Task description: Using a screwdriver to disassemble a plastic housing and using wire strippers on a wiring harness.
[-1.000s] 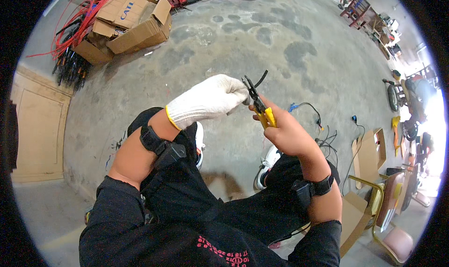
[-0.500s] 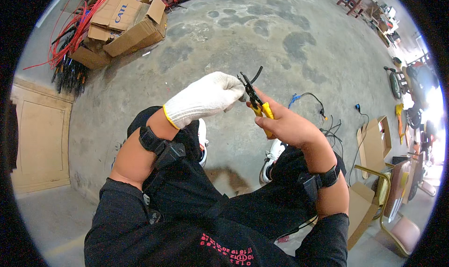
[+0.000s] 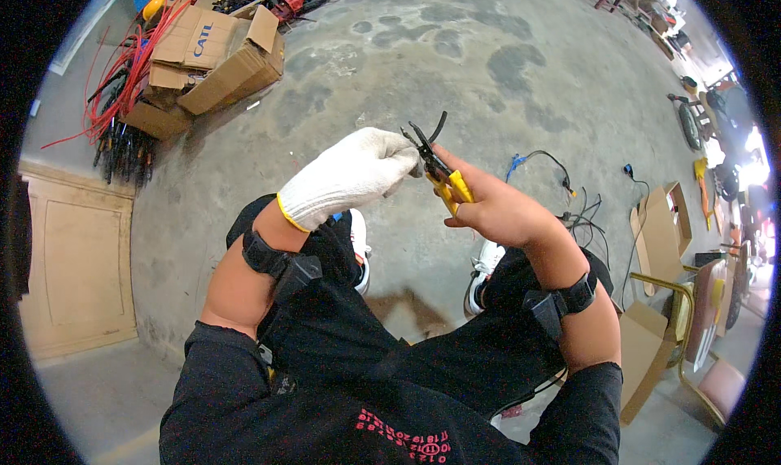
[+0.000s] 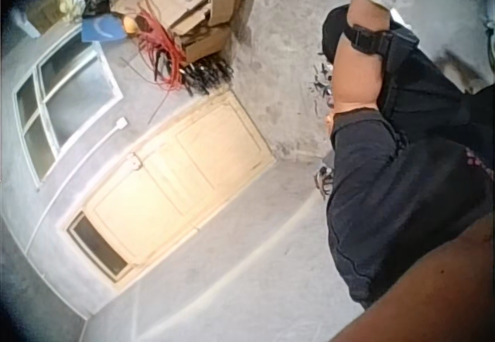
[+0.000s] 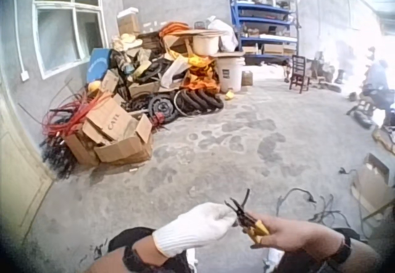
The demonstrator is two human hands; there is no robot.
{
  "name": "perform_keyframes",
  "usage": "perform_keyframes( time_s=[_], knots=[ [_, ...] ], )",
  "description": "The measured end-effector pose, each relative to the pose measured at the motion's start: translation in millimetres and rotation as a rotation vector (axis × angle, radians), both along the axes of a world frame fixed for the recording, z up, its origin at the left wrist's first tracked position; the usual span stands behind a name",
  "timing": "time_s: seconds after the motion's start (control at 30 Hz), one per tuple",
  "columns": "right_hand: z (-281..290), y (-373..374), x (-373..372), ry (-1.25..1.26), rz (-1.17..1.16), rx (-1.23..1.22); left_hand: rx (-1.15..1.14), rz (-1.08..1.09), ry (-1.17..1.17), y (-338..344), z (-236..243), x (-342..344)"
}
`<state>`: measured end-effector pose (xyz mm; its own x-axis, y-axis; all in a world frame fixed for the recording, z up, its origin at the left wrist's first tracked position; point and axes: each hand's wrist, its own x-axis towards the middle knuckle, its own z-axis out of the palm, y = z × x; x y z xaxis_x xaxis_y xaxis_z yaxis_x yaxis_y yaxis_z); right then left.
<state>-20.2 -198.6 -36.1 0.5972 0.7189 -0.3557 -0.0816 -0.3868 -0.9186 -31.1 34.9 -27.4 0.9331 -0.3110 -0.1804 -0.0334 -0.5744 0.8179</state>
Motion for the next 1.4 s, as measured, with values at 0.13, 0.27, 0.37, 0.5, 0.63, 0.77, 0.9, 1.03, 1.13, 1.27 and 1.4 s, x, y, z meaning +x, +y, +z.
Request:
perform_keyframes(
  time_s=[0.13, 0.27, 0.37, 0.5, 0.63, 0.77, 0.9, 1.03, 1.13, 1.27, 1.4],
  knots=[
    [-1, 0, 0, -0.072, 0.017, -0.031, 0.007, -0.008, -0.034, -1, -2, 0],
    [-1, 1, -2, -0.040, -0.032, -0.004, 0.019, 0.008, 0.025, 0, 0, 1],
    [3, 3, -4, 0.092, -0.084, 0.014, 0.082, 0.001, -0.007, -3, 3, 0],
    [3, 4, -8, 0.040, -0.086, 0.013, 0.110, -0.004, -0.045, -4, 0, 0],
    [8, 6, -8, -0.007, -0.092, -0.046, 0.120, -0.010, -0.011, -4, 5, -1],
    [6, 6, -6, -0.092, -0.056, -0.137, 0.113, -0.016, -0.002, -4, 2, -1],
    [-3, 3, -5, -0.168, -0.037, -0.161, 0.097, -0.009, -0.055, -5, -4, -2],
    [-1, 4, -7, -0.254, -0.079, -0.148, 0.089, -0.012, -0.055, -5, 0, -2],
    [9, 9, -12, -0.379, -0.112, -0.236, 0.078, 0.020, -0.038, -4, 0, -2],
    [8, 12, -8, -0.403, -0.093, -0.307, -0.063, 0.007, -0.029, -2, -4, 0],
    [-2, 9, -4, -0.436, -0.104, -0.387, -0.212, 0.008, 0.053, -1, 0, -2]
  ],
)
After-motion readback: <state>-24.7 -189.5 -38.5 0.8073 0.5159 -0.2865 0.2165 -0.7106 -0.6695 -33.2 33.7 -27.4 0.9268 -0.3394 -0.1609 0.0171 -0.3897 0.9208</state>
